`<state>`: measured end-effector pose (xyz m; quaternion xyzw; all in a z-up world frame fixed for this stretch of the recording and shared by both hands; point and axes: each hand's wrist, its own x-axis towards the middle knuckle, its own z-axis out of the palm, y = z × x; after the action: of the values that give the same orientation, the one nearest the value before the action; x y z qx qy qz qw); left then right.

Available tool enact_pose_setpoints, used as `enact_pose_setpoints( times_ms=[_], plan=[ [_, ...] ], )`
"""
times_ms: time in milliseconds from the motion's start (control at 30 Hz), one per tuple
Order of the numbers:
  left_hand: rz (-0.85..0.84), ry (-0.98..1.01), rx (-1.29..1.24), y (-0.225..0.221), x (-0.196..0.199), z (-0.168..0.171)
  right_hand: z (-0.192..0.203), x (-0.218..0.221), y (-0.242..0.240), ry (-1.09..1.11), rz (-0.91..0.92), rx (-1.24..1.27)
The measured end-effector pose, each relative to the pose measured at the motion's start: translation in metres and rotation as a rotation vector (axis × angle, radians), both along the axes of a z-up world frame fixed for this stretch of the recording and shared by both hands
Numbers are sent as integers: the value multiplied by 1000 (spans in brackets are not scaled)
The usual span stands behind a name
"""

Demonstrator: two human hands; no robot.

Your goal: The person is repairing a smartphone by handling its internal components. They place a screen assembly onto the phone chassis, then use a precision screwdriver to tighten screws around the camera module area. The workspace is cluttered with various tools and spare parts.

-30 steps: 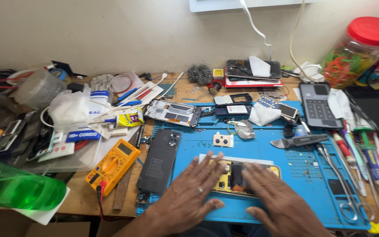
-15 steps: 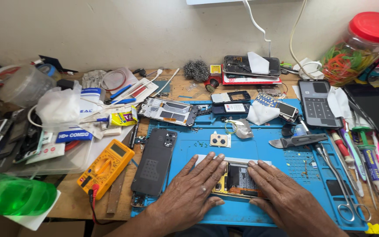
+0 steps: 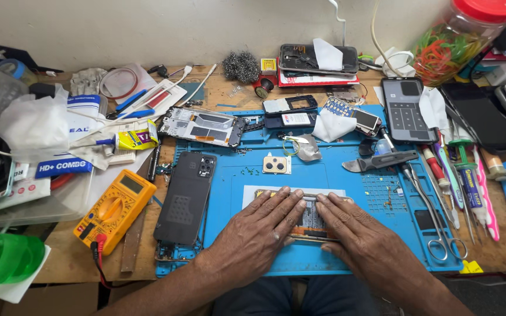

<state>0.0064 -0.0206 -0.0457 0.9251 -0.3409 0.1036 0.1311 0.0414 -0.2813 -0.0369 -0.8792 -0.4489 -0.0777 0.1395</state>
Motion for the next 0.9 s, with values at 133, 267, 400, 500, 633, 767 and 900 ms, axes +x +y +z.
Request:
enact_pose_setpoints(
  times_ms=[133,267,400,500,633,767,900],
  plan=[
    [1,37,-23,0,-4,-1,-4,-23,3,-86,1,2],
    [26,46,-38,-4,1,-3,-9,-33,5,-103,-5,9],
    [92,84,-82,-7,1,4,-10,-37,5,-110,-28,15],
    [138,78,-176,-14,5,11,-14,-39,5,-105,-56,17],
    [156,114,-226,-18,6,19,-16,-44,12,-99,-53,40],
    [159,164,-264,-15,7,23,-19,-44,19,-120,-64,55],
    [127,224,-234,-10,9,27,-22,-43,19,-121,-64,70]
  ],
)
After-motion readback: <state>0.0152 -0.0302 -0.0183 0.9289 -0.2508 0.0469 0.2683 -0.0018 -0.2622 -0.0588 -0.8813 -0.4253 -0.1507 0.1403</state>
